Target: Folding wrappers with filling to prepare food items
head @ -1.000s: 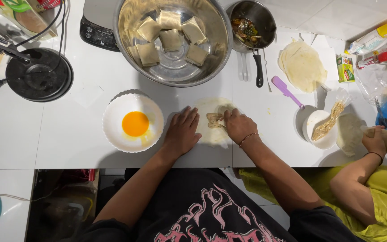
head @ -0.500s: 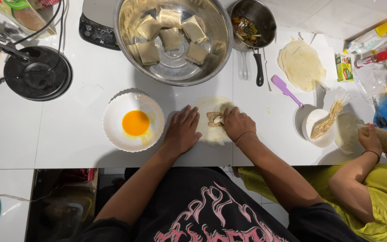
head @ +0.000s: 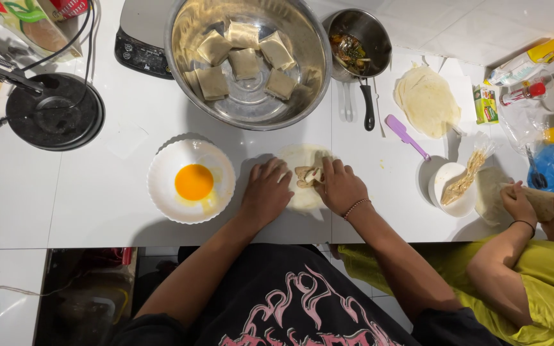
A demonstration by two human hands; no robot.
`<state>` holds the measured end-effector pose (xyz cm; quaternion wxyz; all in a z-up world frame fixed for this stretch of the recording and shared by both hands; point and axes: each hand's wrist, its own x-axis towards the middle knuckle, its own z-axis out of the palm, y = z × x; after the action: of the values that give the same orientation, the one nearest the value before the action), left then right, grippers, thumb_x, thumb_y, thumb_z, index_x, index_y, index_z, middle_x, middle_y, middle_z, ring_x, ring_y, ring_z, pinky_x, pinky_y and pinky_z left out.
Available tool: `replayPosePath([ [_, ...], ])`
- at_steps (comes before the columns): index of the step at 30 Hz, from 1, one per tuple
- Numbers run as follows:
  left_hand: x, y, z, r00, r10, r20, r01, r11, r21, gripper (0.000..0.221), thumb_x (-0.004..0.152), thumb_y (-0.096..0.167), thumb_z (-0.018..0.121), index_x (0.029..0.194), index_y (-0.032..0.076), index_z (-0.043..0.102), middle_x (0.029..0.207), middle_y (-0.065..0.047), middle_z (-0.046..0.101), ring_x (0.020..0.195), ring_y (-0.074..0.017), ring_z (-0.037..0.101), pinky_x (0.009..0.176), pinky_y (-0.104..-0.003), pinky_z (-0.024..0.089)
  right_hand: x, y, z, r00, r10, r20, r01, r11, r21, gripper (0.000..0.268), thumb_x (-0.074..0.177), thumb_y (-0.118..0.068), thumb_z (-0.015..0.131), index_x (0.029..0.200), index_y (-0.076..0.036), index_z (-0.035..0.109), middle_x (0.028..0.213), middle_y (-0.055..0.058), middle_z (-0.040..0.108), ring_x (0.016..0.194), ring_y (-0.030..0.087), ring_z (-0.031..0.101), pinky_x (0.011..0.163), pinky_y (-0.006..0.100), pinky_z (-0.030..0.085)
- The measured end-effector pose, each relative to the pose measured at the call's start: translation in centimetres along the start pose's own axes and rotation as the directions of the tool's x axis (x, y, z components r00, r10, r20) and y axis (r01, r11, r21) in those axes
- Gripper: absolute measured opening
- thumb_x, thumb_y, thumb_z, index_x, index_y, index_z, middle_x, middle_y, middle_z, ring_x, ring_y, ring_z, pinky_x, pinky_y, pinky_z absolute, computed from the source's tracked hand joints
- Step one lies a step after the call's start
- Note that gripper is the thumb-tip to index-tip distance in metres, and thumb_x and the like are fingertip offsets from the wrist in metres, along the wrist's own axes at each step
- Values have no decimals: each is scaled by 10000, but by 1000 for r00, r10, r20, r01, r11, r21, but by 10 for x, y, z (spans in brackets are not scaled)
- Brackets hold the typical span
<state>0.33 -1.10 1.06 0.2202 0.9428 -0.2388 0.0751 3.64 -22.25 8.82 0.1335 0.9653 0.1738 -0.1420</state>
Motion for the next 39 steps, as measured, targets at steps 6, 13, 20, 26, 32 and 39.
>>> replayPosePath([
  [6,43,23,44,950,52,-309,-68,997,-42,407,707,294,883,1043,137,715,1187,-72,598,1234,-323,527,987,-535,411,-4,17,25,998,35,-60,-24,984,174,530,904,-316,693,1357,-128,493,1178,129,601,1102,354,686,918,415,602],
  [13,47,32,49,955,29,-297,-52,996,-70,378,690,297,875,1009,148,737,1194,-51,579,1257,-308,490,1011,-549,363,-11,19,38,980,42,-194,-10,986,165,475,867,-235,684,1330,-236,580,1182,84,585,1090,311,653,874,376,603],
  [20,50,43,35,966,-17,-257,7,999,-37,112,797,174,813,891,140,762,1218,-50,590,1302,-297,477,1028,-551,329,-13,21,40,978,59,-202,-21,982,187,405,892,-206,664,1291,-276,641,1219,51,610,1125,275,620,892,372,576],
  [26,50,46,34,976,-4,-219,5,1000,5,52,821,167,802,850,143,766,1223,-50,592,1320,-294,459,1019,-570,316,-10,27,40,980,63,-188,-32,986,165,348,949,-230,606,1274,-341,665,1290,-17,583,1161,248,544,932,377,492],
  [32,48,45,32,980,-17,-201,26,999,46,42,836,160,780,800,144,764,1221,-44,604,1321,-283,459,1008,-565,312,-4,28,39,975,83,-205,-59,991,123,306,967,-251,594,1246,-358,657,1301,-56,569,1176,225,517,986,395,434],
  [39,44,42,35,978,-47,-205,40,999,-37,81,863,207,702,838,159,761,1214,-12,605,1314,-251,466,1013,-553,283,-1,29,47,929,369,-36,-283,768,575,412,909,-209,676,1313,-238,597,1157,131,671,1042,386,700,887,499,587],
])
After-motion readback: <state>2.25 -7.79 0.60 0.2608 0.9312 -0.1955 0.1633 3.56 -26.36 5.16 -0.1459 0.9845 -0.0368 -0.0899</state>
